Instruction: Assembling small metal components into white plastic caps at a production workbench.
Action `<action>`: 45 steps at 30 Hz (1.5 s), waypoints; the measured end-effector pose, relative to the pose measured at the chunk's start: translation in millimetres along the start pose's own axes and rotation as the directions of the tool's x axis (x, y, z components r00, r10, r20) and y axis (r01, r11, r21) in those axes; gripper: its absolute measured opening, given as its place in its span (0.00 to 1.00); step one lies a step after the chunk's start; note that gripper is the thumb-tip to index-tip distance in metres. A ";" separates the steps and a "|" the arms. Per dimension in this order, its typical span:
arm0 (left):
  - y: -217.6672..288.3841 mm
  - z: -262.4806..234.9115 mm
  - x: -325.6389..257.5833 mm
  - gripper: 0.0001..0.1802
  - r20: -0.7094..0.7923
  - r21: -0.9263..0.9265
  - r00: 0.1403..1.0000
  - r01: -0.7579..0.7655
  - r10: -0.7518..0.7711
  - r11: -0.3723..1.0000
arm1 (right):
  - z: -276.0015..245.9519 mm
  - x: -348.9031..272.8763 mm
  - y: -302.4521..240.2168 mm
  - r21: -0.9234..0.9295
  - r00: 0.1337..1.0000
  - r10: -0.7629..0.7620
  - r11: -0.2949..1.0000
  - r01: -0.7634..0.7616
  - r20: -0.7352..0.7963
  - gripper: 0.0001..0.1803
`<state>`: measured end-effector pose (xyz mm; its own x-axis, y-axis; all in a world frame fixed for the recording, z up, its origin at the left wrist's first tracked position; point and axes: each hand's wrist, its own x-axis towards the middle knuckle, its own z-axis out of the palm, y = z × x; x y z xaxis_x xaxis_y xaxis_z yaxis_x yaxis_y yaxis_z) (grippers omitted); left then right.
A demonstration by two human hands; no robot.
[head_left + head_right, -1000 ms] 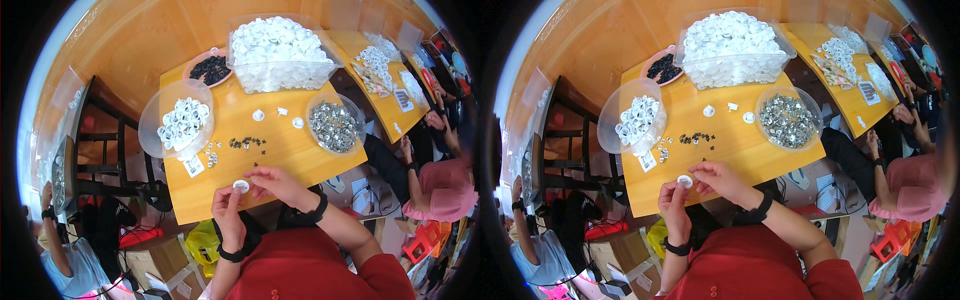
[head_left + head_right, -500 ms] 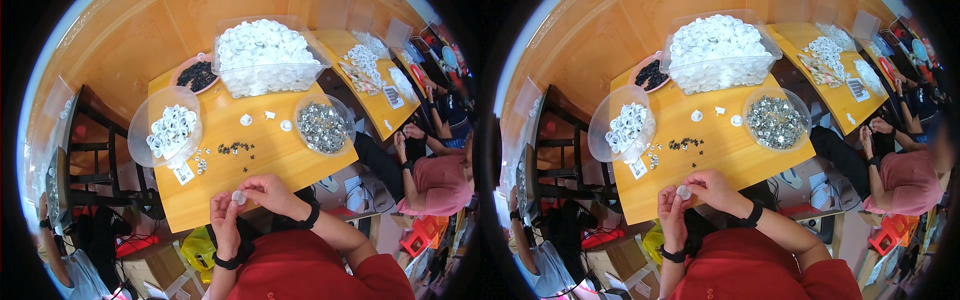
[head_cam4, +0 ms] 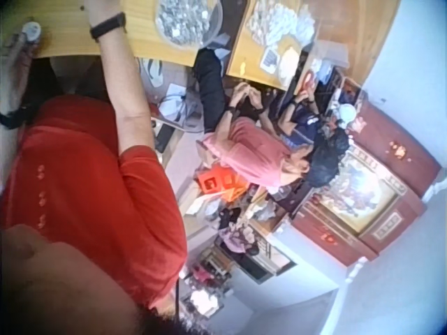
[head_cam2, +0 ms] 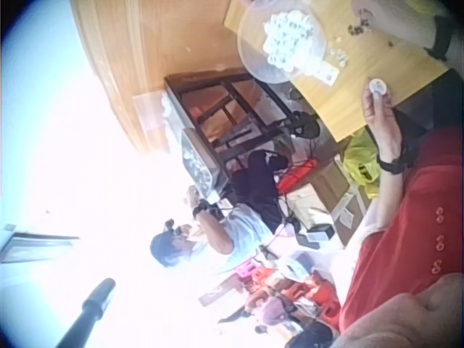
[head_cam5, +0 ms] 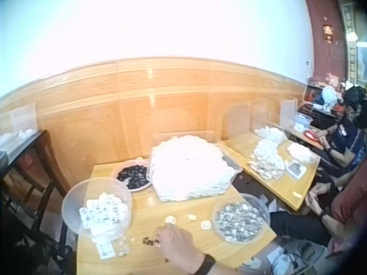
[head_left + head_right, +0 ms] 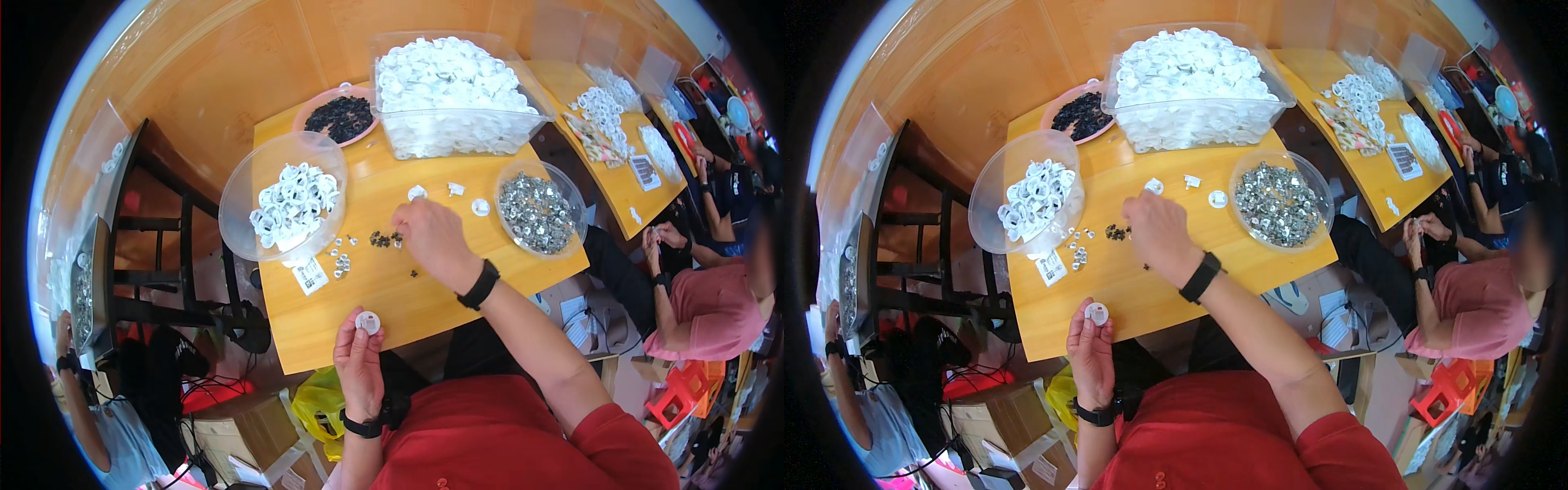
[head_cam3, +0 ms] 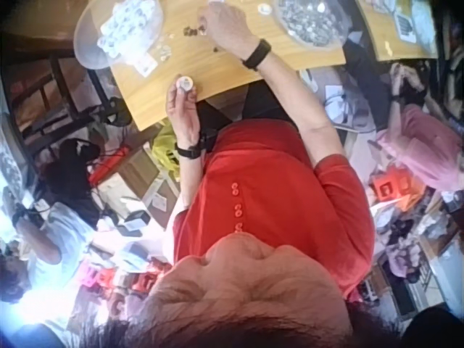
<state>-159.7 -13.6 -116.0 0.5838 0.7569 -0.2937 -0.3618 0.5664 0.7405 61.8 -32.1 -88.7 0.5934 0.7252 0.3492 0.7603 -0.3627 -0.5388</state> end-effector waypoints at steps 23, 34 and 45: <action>5.2 15.7 13.4 0.11 0.003 0.275 1.000 0.002 -0.003 0.961 | -20.6 -11.3 -6.1 0.522 0.713 -0.021 0.697 -0.492 0.700 0.08; 0.0 34.5 13.4 0.04 0.041 0.387 0.988 -0.154 0.150 0.909 | -12.9 -44.9 -11.2 0.672 0.715 -0.085 0.432 -0.602 0.694 0.08; 1.0 31.9 10.3 0.02 0.011 0.219 0.999 -0.039 0.038 0.975 | -19.0 -62.2 -23.4 0.713 0.834 -0.002 0.520 -0.470 0.551 0.08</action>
<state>-130.8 -15.6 -99.0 0.5777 0.7741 -0.2587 -0.2161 0.4508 0.8661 12.2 -79.8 -83.2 0.3477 0.9285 -0.1301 -0.0720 -0.1119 -0.9911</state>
